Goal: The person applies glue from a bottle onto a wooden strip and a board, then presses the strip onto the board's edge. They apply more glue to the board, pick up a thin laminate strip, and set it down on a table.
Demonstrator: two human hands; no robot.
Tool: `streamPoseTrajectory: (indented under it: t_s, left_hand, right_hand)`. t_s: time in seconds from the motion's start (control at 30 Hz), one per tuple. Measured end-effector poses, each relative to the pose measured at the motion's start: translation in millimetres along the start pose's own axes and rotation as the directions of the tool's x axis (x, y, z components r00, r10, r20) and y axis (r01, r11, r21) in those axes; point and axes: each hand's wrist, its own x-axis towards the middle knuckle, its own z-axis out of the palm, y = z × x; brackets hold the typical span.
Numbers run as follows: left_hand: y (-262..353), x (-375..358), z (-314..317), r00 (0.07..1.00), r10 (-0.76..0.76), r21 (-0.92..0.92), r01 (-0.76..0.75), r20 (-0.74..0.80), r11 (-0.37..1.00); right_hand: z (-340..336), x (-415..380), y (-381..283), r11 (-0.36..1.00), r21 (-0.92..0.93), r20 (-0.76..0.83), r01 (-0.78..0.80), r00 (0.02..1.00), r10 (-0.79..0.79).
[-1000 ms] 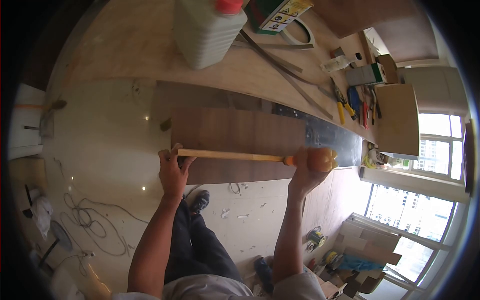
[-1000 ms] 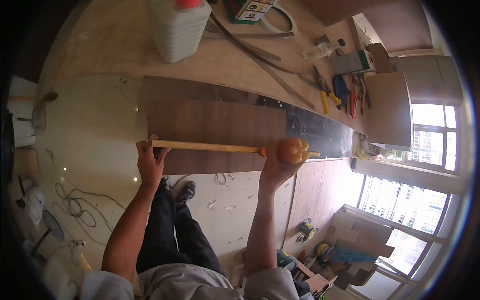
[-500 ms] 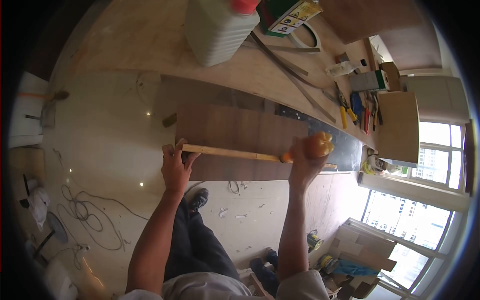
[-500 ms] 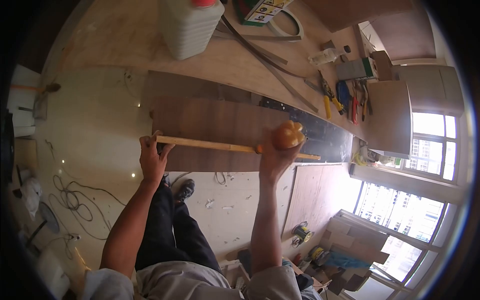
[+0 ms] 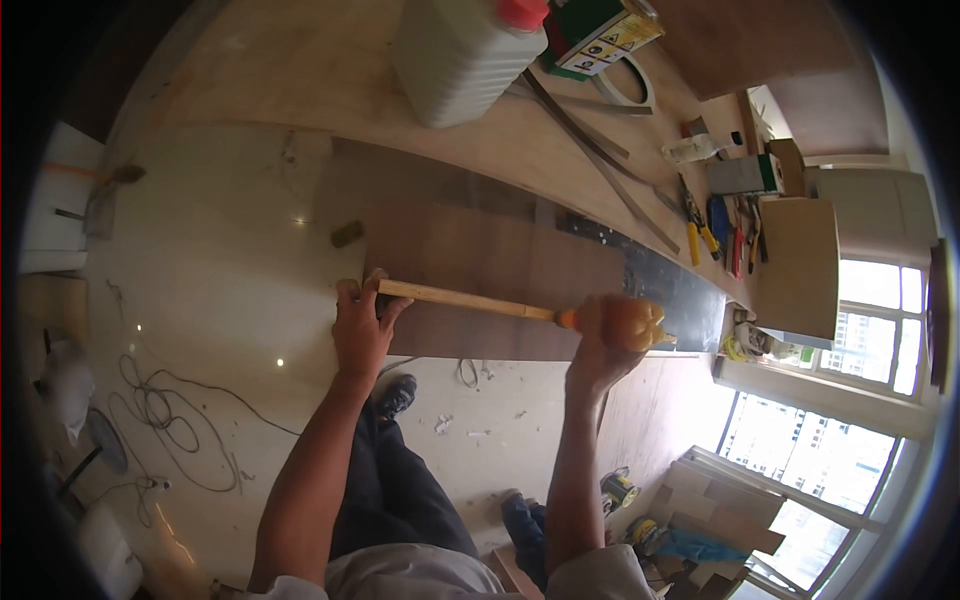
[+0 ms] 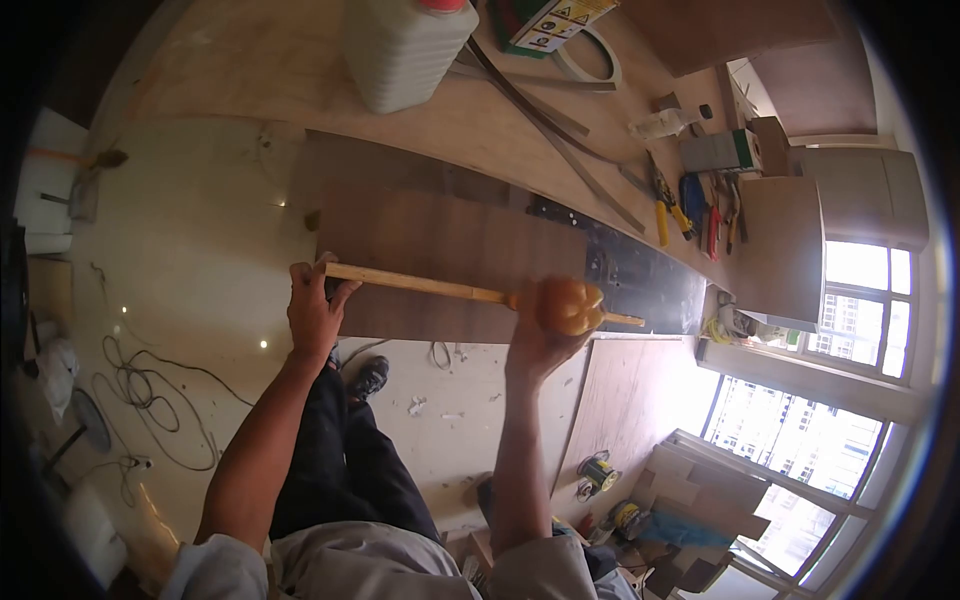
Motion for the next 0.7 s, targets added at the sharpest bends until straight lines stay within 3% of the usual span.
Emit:
streamPoseTrajectory:
  t_s: [0.1, 0.17, 0.23, 0.27, 0.4, 0.5, 0.57, 0.7]
  left_hand:
    - [4, 0, -2, 0.999, -0.044, -0.037, 0.045, 0.024, 0.998]
    - [0, -1, 1, 1.0, -0.007, -0.01, 0.007, -0.001, 1.0]
    - [2, 0, -3, 1.0, -0.012, -0.008, 0.012, 0.006, 1.0]
    - [4, 0, -4, 0.999, -0.037, -0.02, 0.038, 0.026, 0.999]
    - [5, -1, -4, 0.999, -0.033, -0.024, 0.033, 0.008, 0.999]
    - [2, 0, -1, 1.0, -0.003, -0.004, 0.003, -0.011, 1.0]
    - [3, -1, -3, 1.0, -0.008, -0.011, 0.008, -0.007, 1.0]
    - [1, -1, -2, 1.0, -0.01, -0.011, 0.01, 0.006, 1.0]
  right_hand:
    - [24, -39, -10, 0.994, 0.038, 0.128, 0.098, 0.986, -0.102]
    - [27, -48, -16, 0.994, 0.078, 0.236, 0.078, 0.967, -0.095]
    - [25, -46, -17, 0.983, 0.14, 0.234, 0.12, 0.961, -0.15]
    - [19, -39, -17, 0.994, 0.099, 0.22, 0.045, 0.973, -0.066]
    - [-15, -6, 2, 0.995, 0.013, 0.152, 0.099, 0.983, -0.1]
    - [3, -25, 13, 0.99, 0.132, 0.053, 0.053, 0.997, -0.06]
    - [21, -43, 7, 0.989, 0.087, 0.187, 0.124, 0.973, -0.138]
    - [22, -45, -11, 0.983, 0.049, 0.258, 0.176, 0.949, -0.183]
